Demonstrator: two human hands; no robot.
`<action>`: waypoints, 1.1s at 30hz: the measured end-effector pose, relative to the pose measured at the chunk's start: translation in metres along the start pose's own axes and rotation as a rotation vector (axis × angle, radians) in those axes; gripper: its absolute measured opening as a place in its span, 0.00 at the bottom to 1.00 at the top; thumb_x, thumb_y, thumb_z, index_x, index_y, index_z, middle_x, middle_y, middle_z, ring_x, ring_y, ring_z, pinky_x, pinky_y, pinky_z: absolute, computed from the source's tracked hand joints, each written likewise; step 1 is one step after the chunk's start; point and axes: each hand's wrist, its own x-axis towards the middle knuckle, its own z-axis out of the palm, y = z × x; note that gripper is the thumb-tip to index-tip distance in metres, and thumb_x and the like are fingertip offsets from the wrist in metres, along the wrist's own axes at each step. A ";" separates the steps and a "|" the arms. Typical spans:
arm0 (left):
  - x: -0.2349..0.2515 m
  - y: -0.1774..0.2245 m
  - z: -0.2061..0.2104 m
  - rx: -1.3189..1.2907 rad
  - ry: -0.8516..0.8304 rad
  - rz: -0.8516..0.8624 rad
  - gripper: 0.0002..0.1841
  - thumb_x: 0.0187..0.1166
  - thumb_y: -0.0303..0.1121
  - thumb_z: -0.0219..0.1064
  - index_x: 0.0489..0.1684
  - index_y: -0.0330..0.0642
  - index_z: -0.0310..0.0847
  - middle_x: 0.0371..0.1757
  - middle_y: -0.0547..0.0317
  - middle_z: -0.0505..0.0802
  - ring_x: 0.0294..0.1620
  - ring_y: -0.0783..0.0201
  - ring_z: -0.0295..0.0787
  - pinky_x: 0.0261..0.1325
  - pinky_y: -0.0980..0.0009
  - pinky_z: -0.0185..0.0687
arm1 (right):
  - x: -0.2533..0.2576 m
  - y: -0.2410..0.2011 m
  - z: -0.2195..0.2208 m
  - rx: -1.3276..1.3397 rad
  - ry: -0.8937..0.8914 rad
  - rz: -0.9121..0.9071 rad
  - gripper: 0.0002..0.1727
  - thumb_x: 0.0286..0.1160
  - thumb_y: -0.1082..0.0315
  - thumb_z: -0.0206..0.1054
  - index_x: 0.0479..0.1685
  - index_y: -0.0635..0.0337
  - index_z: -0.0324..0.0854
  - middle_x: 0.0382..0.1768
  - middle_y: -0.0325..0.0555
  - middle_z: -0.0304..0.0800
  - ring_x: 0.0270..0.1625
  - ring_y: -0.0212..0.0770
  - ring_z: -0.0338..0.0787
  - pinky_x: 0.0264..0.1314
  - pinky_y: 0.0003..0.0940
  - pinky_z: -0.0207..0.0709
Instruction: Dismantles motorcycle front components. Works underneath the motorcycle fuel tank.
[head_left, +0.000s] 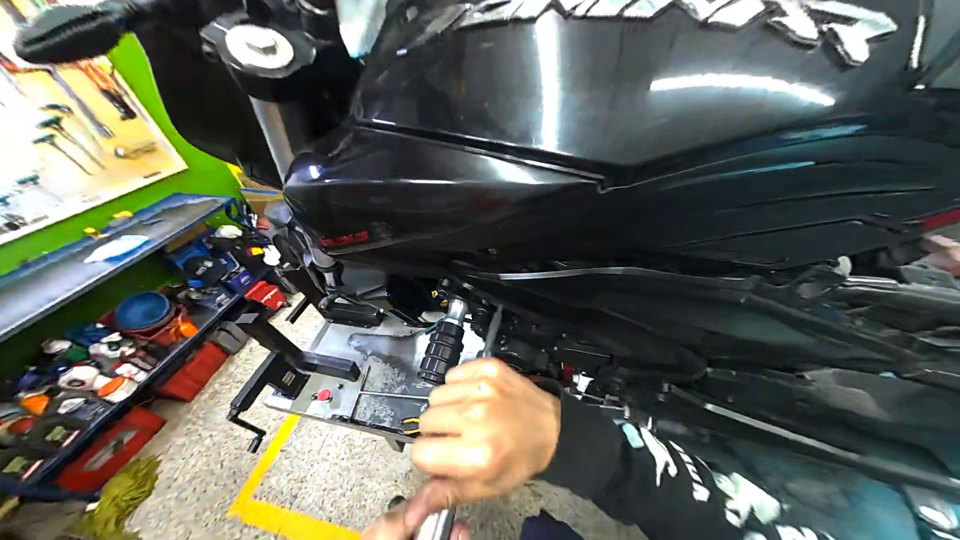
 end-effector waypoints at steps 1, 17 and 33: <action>0.010 -0.004 0.008 0.017 0.018 0.024 0.14 0.73 0.46 0.74 0.44 0.46 0.88 0.29 0.68 0.92 0.29 0.80 0.88 0.36 0.84 0.86 | 0.003 0.010 -0.001 -0.010 -0.004 -0.012 0.30 0.87 0.43 0.59 0.19 0.55 0.80 0.13 0.40 0.74 0.19 0.40 0.78 0.22 0.35 0.67; 0.051 -0.069 0.029 -0.099 -0.060 0.304 0.10 0.72 0.40 0.75 0.36 0.48 0.80 0.22 0.66 0.85 0.22 0.72 0.83 0.30 0.77 0.82 | 0.011 0.057 -0.005 -0.092 -0.014 -0.073 0.29 0.82 0.42 0.64 0.16 0.53 0.79 0.10 0.37 0.70 0.15 0.38 0.73 0.18 0.34 0.62; 0.087 -0.072 0.005 0.135 -0.380 0.521 0.12 0.72 0.42 0.74 0.26 0.47 0.81 0.14 0.65 0.74 0.15 0.67 0.70 0.22 0.71 0.64 | 0.012 0.064 -0.013 0.000 -0.117 -0.084 0.31 0.81 0.39 0.64 0.12 0.51 0.77 0.07 0.36 0.67 0.12 0.37 0.72 0.16 0.35 0.61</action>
